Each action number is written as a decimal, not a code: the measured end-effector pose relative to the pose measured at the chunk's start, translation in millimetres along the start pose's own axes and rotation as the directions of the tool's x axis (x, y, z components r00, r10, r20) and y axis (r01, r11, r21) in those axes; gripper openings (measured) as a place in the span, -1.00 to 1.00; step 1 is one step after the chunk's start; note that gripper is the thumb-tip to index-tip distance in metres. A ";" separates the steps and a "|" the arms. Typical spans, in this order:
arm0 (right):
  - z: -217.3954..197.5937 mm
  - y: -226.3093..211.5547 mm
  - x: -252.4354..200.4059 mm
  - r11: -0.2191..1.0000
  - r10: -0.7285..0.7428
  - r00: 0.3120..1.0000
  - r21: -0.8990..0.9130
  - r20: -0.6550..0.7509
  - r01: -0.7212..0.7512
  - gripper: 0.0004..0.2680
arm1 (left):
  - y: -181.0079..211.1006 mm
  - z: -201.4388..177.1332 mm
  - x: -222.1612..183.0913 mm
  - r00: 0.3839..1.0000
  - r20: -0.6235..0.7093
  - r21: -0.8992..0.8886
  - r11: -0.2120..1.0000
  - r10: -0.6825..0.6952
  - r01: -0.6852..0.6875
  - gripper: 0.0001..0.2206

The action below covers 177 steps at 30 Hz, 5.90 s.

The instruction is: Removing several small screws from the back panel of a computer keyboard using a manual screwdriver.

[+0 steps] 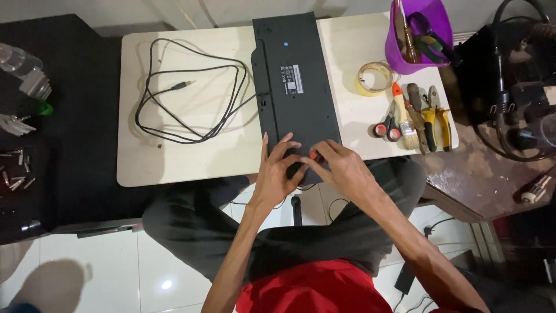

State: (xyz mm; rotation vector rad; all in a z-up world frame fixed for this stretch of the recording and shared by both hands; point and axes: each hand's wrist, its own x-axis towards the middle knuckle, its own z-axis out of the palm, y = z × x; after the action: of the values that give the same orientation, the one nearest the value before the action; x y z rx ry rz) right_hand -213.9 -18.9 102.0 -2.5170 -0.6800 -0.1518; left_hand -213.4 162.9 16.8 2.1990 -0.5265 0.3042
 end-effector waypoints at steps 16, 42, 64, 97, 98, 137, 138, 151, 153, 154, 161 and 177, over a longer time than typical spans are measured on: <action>-14.4 2.9 11.9 0.988 0.025 0.994 0.149 0.108 -0.041 -0.92 | -0.3 -15.3 3.5 0.991 0.130 -0.166 0.985 -0.024 0.045 -0.75; 2.2 -3.6 5.8 0.999 -0.033 0.999 0.023 -0.036 0.033 -0.85 | 21.0 -24.8 16.1 0.994 0.110 -0.205 0.978 -0.023 0.045 -0.94; 11.0 -10.4 3.8 0.928 -0.228 0.967 0.275 -0.113 0.251 -0.73 | 10.6 -21.6 11.5 0.998 0.058 -0.297 0.955 -0.009 0.025 -0.80; 18.2 0.1 -10.0 0.872 0.071 0.928 0.474 -0.366 0.121 -0.76 | 23.5 -18.1 20.9 0.992 0.091 -0.231 0.967 -0.084 0.103 -0.93; 17.3 -2.0 -8.9 0.858 0.058 0.930 0.495 -0.364 0.140 -0.76 | 22.8 -16.7 20.1 0.994 0.068 -0.230 0.969 -0.083 0.097 -0.92; 28.9 -1.9 -7.1 0.845 0.010 0.943 0.507 -0.332 0.170 -0.79 | -2.1 -9.9 12.7 0.999 0.046 -0.174 0.985 -0.009 0.017 -0.86; 30.9 -4.1 -6.5 0.848 0.008 0.943 0.502 -0.334 0.170 -0.79 | 0.8 -15.9 14.1 0.997 0.073 -0.199 0.980 0.007 0.007 -0.86; 23.2 -8.2 -5.6 0.898 0.056 0.925 0.424 -0.375 0.118 -0.83 | -7.4 0.5 8.5 1.000 0.010 -0.024 1.000 0.021 -0.020 -0.90; 20.7 -9.6 -5.6 0.866 0.048 0.946 0.486 -0.320 0.120 -0.80 | -1.2 -6.6 10.2 0.998 0.057 -0.050 0.998 0.038 -0.035 -0.92; 18.6 -10.7 -5.9 0.866 0.049 0.946 0.486 -0.320 0.119 -0.80 | -6.7 -2.0 9.1 0.998 0.058 -0.051 0.998 0.038 -0.035 -0.92; 31.0 -8.6 -9.2 0.891 0.077 0.913 0.438 -0.400 0.117 -0.82 | -22.0 14.3 4.8 0.999 0.008 0.005 0.999 0.036 -0.036 -0.94; 24.0 -12.5 -7.7 0.876 0.074 0.933 0.469 -0.352 0.108 -0.79 | 0.8 -9.3 11.6 0.996 0.068 -0.025 0.998 0.054 -0.052 -0.92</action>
State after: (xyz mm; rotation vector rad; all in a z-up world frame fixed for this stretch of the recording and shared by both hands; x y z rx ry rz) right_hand -227.4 -0.7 85.4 -1.9306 -0.5102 -0.3905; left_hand -203.9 166.6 27.6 2.1816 -0.6243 0.2501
